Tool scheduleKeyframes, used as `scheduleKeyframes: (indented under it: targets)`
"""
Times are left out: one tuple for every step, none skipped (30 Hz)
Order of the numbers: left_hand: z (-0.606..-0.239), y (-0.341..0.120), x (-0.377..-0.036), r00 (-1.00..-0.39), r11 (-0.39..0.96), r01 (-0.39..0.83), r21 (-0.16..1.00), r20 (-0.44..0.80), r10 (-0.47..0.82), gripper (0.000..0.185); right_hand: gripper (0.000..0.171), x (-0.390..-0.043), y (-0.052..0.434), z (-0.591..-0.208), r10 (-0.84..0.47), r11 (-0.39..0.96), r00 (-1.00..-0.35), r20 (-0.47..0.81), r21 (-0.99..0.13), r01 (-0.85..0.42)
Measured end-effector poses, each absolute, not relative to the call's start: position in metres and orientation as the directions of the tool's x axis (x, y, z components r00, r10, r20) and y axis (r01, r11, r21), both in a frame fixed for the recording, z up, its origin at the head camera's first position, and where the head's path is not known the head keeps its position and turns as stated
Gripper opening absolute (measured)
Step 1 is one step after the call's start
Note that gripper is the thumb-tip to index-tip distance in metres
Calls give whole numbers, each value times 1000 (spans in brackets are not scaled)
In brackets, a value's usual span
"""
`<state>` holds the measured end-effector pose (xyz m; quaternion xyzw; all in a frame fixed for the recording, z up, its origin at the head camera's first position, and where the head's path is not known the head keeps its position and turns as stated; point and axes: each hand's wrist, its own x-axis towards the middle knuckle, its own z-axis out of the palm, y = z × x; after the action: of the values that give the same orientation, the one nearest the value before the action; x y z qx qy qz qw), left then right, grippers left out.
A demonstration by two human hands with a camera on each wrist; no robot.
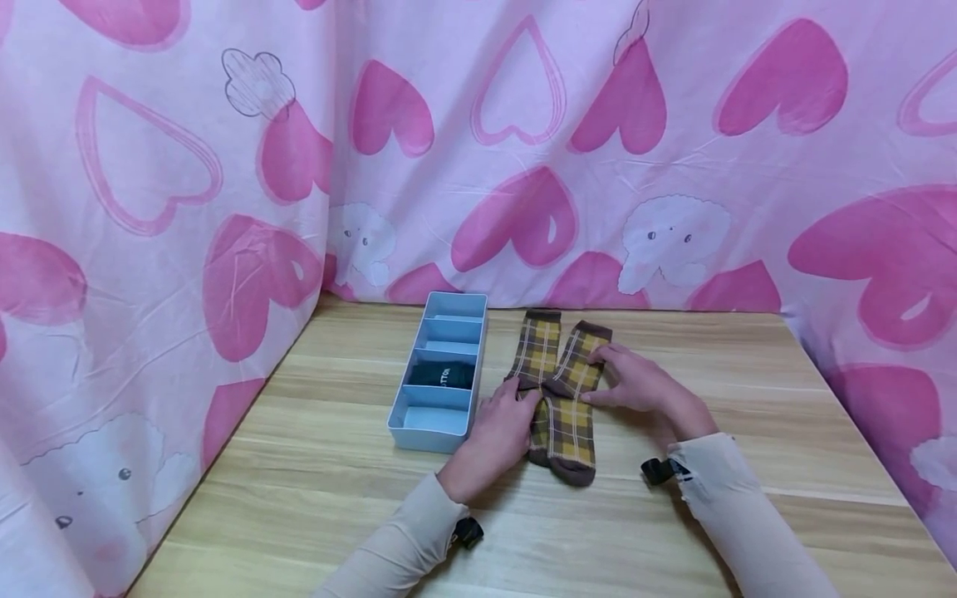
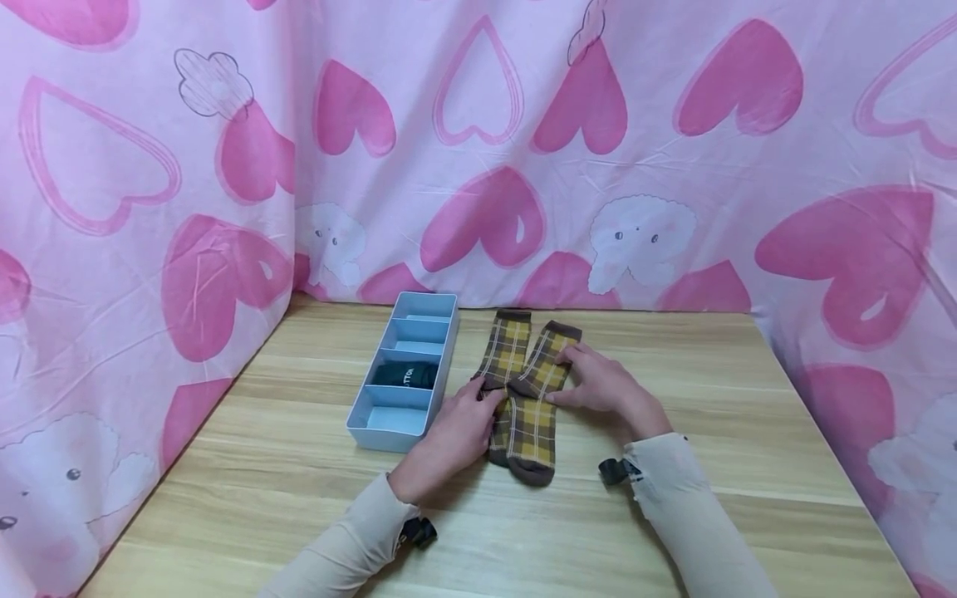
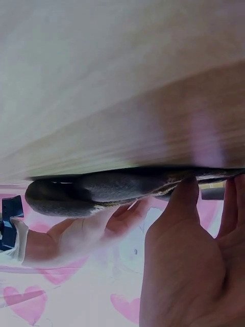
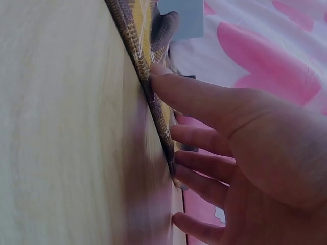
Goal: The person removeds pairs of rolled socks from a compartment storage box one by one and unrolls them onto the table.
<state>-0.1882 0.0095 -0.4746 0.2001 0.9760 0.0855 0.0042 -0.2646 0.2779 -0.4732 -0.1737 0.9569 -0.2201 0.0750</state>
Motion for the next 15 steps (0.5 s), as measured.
scheduleKeyframes:
  targets:
    - [-474,10,-188,-921,906,388,170,19,390,50,74,-265,279,-473,-371,838,-926,-68,-454,-302]
    - [-474,10,-187,-921,908,385,168,10,389,52,74,-265,279,-473,-375,834,-924,-71,-461,-303]
    - [-474,10,-187,-922,909,384,166,6,388,53,74,-265,280,-473,-380,830,-922,-72,-466,-306]
    - [-474,10,-187,-922,910,382,163,1,387,55,74,-265,280,-472,-385,827,-920,-74,-470,-309]
    - [-474,10,-186,-922,911,381,158,1,386,55,75,-265,281,-472,-389,825,-918,-75,-472,-310]
    - [-474,10,-186,-922,911,385,151,6,388,55,75,-265,281,-472,-390,824,-917,-80,-476,-309]
    - [-473,10,-185,-922,912,384,144,11,387,55,76,-265,282,-472,-393,822,-916,-83,-479,-309]
    - [-473,10,-185,-922,913,384,137,17,386,55,76,-265,282,-471,-396,820,-914,-90,-482,-308]
    - [-473,11,-184,-923,914,384,129,23,385,54,77,-265,283,-471,-397,819,-913,-97,-485,-305]
    - [-473,11,-184,-924,916,383,123,27,382,54,77,-265,283,-471,-399,817,-911,-103,-492,-301]
    - [-473,11,-184,-924,917,381,118,30,380,55,76,-265,284,-471,-403,815,-910,-103,-494,-305]
    - [-473,12,-183,-926,919,378,114,29,378,55,76,-265,284,-471,-411,811,-907,-98,-493,-314]
    - [-473,12,-183,-927,921,374,113,24,373,55,75,-266,284,-472,-418,809,-904,-88,-488,-327]
    - [-474,12,-183,-928,922,371,112,21,371,56,74,-266,284,-473,-425,808,-902,-76,-481,-340]
    - [-474,13,-183,-929,923,368,113,14,369,57,74,-265,283,-475,-431,808,-900,-64,-471,-353]
